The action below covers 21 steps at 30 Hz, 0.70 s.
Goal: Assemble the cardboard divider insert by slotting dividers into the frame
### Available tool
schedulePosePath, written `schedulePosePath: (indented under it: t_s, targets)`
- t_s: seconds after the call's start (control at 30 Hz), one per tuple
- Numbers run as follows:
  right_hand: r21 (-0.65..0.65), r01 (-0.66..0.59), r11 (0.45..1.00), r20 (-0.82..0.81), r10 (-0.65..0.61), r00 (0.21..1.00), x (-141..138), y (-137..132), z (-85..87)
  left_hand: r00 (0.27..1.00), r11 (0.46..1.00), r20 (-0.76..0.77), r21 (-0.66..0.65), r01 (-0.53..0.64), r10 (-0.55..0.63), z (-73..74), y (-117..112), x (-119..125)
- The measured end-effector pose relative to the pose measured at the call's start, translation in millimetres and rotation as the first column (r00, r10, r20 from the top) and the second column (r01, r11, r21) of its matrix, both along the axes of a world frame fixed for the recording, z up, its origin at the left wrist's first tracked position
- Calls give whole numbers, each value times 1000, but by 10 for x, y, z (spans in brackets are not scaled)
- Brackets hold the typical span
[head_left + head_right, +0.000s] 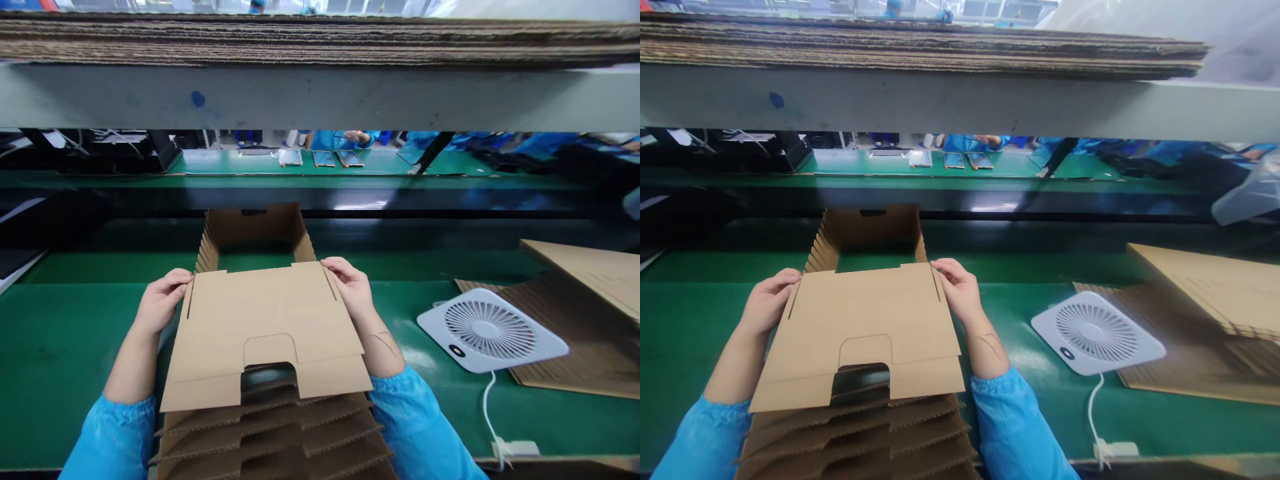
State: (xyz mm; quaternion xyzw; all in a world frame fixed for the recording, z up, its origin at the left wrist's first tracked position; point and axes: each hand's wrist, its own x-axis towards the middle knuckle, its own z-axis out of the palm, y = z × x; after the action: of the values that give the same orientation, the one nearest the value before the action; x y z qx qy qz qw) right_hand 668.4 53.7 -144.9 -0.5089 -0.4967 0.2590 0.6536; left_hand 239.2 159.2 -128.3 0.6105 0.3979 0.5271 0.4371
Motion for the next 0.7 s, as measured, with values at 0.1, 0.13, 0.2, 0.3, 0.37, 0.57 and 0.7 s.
schedulePosePath:
  t_s: [0.1, 0.13, 0.2, 0.3, 0.37, 0.57, 0.7]
  targets:
    - [6, 28, 1000, 17, -28, 999, -12, -11, 1, 999, 999, -32, 41, -35, 36, 16, -13, 30]
    - [0, 31, 1000, 13, -31, 999, -18, -17, 4, 998, 997, -37, 57, -45, 47, 31, -23, 51]
    - [-10, 41, 999, -1, -41, 999, -36, -32, 20, 997, 995, -41, 86, -59, 63, 65, -43, 94]
    - [-22, 57, 998, 5, -57, 998, -73, -56, 63, 996, 991, -32, 113, -78, 82, 109, -66, 140]
    - [-6, 83, 997, 27, -83, 996, -96, -64, 93, 995, 988, -6, 118, -102, 103, 123, -81, 161]
    - [7, 191, 982, 42, -191, 981, -128, -42, 115, 979, 982, -77, 31, -185, 187, 102, -122, 183]
    - [-33, 156, 987, 49, -154, 987, -138, -47, 120, 977, 978, -58, -17, -206, 205, 78, -121, 193]
